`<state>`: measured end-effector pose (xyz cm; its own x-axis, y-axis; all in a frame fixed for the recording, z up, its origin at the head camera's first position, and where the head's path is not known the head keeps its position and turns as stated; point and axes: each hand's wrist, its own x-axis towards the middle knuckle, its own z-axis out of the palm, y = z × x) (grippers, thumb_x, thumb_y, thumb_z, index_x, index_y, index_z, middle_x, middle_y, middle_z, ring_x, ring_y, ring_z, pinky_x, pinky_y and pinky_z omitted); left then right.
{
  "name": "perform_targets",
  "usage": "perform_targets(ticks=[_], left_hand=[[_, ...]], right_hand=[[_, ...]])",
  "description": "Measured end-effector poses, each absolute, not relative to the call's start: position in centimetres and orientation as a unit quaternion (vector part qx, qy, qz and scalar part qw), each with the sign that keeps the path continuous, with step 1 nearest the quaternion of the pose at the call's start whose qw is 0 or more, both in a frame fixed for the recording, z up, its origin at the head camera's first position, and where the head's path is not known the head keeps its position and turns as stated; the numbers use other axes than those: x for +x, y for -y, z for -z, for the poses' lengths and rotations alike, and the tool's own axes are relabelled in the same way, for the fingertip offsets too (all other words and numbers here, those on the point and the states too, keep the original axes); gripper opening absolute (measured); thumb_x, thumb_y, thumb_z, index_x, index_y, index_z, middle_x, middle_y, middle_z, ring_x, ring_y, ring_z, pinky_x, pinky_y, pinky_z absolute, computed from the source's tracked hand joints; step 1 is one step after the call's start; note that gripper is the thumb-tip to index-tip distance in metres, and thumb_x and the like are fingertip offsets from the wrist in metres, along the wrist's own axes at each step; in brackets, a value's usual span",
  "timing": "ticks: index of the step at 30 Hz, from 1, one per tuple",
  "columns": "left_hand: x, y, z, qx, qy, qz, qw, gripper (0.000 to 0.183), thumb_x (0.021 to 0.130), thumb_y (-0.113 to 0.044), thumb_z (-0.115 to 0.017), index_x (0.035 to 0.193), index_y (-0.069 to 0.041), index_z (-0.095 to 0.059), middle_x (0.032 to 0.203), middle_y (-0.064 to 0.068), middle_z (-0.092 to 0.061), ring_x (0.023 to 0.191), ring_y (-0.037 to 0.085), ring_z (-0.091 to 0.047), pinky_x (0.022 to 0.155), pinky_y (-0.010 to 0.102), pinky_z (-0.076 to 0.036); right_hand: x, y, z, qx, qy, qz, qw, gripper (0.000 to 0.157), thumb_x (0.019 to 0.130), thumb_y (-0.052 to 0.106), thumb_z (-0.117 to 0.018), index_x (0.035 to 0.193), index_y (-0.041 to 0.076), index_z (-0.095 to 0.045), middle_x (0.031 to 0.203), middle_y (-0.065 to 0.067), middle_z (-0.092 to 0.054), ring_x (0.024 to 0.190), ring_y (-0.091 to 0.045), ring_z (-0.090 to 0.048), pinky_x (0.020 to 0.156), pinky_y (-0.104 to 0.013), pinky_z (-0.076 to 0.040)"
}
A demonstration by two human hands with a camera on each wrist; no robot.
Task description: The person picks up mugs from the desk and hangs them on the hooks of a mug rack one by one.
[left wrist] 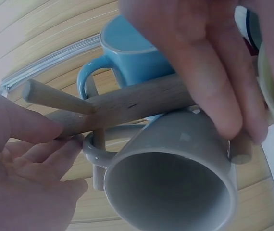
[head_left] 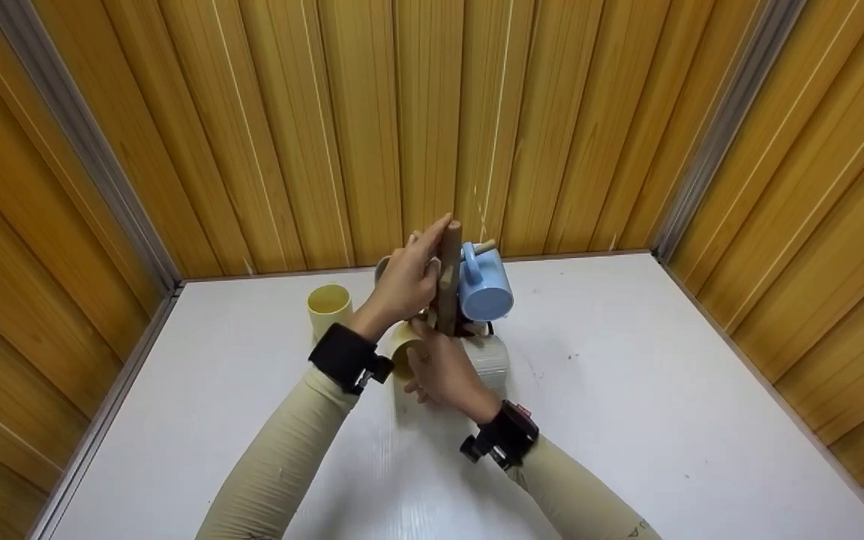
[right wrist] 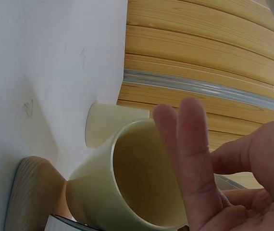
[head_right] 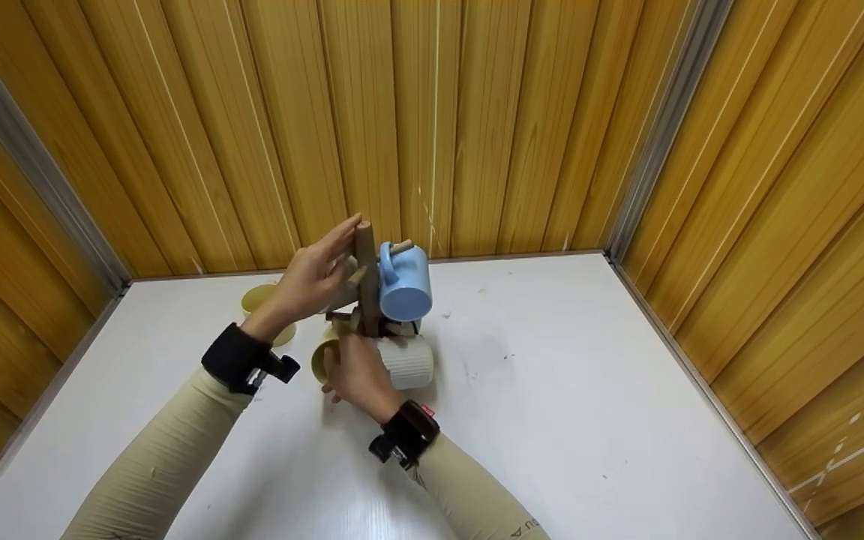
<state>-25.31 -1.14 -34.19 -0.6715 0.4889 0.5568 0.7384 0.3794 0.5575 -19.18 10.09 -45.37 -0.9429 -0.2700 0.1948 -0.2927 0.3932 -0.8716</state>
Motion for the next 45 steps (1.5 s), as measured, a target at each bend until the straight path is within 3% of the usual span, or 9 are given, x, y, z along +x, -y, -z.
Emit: perform_targets(ticks=[5,9,13,15,19,27,31,39,45], left_hand=[[-25.4,1.4,34.4,-0.382,0.809,0.414,0.169,0.06,0.097,0.01,-0.051,0.155,0.003,-0.039,0.143,0.018,-0.059,0.084,0.023,-0.071,0.125,0.049,-0.019],[-25.7,2.2,34.8,-0.387,0.806,0.409,0.182,0.055,0.099,0.001,-0.057,0.153,0.002,-0.044,0.134,0.018,-0.066,0.053,0.016,-0.051,0.124,0.052,-0.019],[-26.3,3.4,35.6,-0.385,0.801,0.405,0.213,0.053,0.1,-0.006,-0.062,0.15,0.0,-0.048,0.133,0.017,-0.066,0.096,0.026,-0.071,0.123,0.056,-0.022],[-26.6,4.1,36.2,-0.374,0.802,0.405,0.231,0.053,0.099,-0.007,-0.064,0.149,-0.001,-0.05,0.139,0.017,-0.063,0.124,0.029,-0.062,0.121,0.057,-0.025],[-27.5,5.6,37.4,-0.348,0.806,0.401,0.263,0.051,0.098,-0.009,-0.066,0.148,-0.001,-0.052,0.146,0.018,-0.057,0.137,0.032,-0.053,0.119,0.058,-0.03],[-29.5,8.1,39.9,-0.211,0.84,0.396,0.304,0.046,0.097,-0.011,-0.067,0.14,0.002,-0.058,0.141,0.021,-0.06,0.131,0.038,-0.055,0.11,0.05,-0.043],[-30.2,9.0,40.8,-0.088,0.881,0.378,0.27,0.048,0.097,-0.021,-0.067,0.14,-0.002,-0.059,0.14,0.02,-0.059,0.124,0.044,-0.057,0.1,0.056,-0.048],[-31.8,10.7,43.5,0.055,0.935,0.317,0.152,0.063,0.097,-0.042,-0.064,0.145,-0.004,-0.05,0.146,0.032,-0.042,0.118,0.059,-0.052,0.092,0.07,-0.047],[-32.8,12.1,44.7,0.089,0.946,0.299,0.082,0.091,0.093,-0.059,-0.064,0.161,-0.013,-0.024,0.155,0.044,-0.021,0.125,0.067,-0.043,0.093,0.075,-0.044]], right_hand=[[-19.0,-10.4,45.5,0.162,0.836,-0.524,0.023,0.054,0.104,0.006,-0.053,0.156,0.012,-0.042,0.068,-0.006,-0.07,0.049,-0.016,-0.068,0.042,-0.036,-0.056],[-18.7,-10.6,45.6,0.168,0.841,-0.513,0.043,0.052,0.103,0.008,-0.056,0.154,0.01,-0.045,0.075,-0.008,-0.072,0.048,-0.013,-0.066,0.041,-0.034,-0.055],[-18.4,-10.9,45.9,0.204,0.855,-0.458,0.131,0.045,0.1,0.005,-0.06,0.145,0.004,-0.056,0.113,-0.017,-0.074,0.066,-0.012,-0.073,0.056,-0.032,-0.06],[-18.2,-11.2,46.1,0.219,0.859,-0.426,0.18,0.041,0.098,0.004,-0.063,0.139,0.0,-0.061,0.128,-0.016,-0.069,0.091,-0.015,-0.075,0.077,-0.033,-0.062],[-17.7,-11.9,46.4,0.234,0.854,-0.396,0.244,0.036,0.096,0.003,-0.065,0.132,-0.002,-0.066,0.131,-0.016,-0.068,0.123,-0.027,-0.064,0.104,-0.041,-0.051],[-16.3,-13.2,47.3,0.24,0.855,-0.367,0.278,0.032,0.096,0.004,-0.066,0.127,0.0,-0.069,0.128,-0.015,-0.07,0.119,-0.026,-0.066,0.1,-0.039,-0.054],[-15.8,-13.9,47.8,0.234,0.855,-0.361,0.291,0.032,0.096,0.004,-0.067,0.127,0.001,-0.069,0.131,-0.018,-0.067,0.091,-0.02,-0.07,0.081,-0.033,-0.059],[-14.5,-15.2,48.2,0.236,0.852,-0.354,0.305,0.03,0.095,0.004,-0.067,0.124,-0.001,-0.07,0.131,-0.02,-0.066,0.12,-0.029,-0.065,0.098,-0.042,-0.055],[-13.5,-16.1,48.2,0.221,0.854,-0.365,0.298,0.031,0.095,0.003,-0.068,0.126,0.0,-0.07,0.131,-0.017,-0.066,0.066,-0.003,-0.062,0.064,-0.02,-0.054]])
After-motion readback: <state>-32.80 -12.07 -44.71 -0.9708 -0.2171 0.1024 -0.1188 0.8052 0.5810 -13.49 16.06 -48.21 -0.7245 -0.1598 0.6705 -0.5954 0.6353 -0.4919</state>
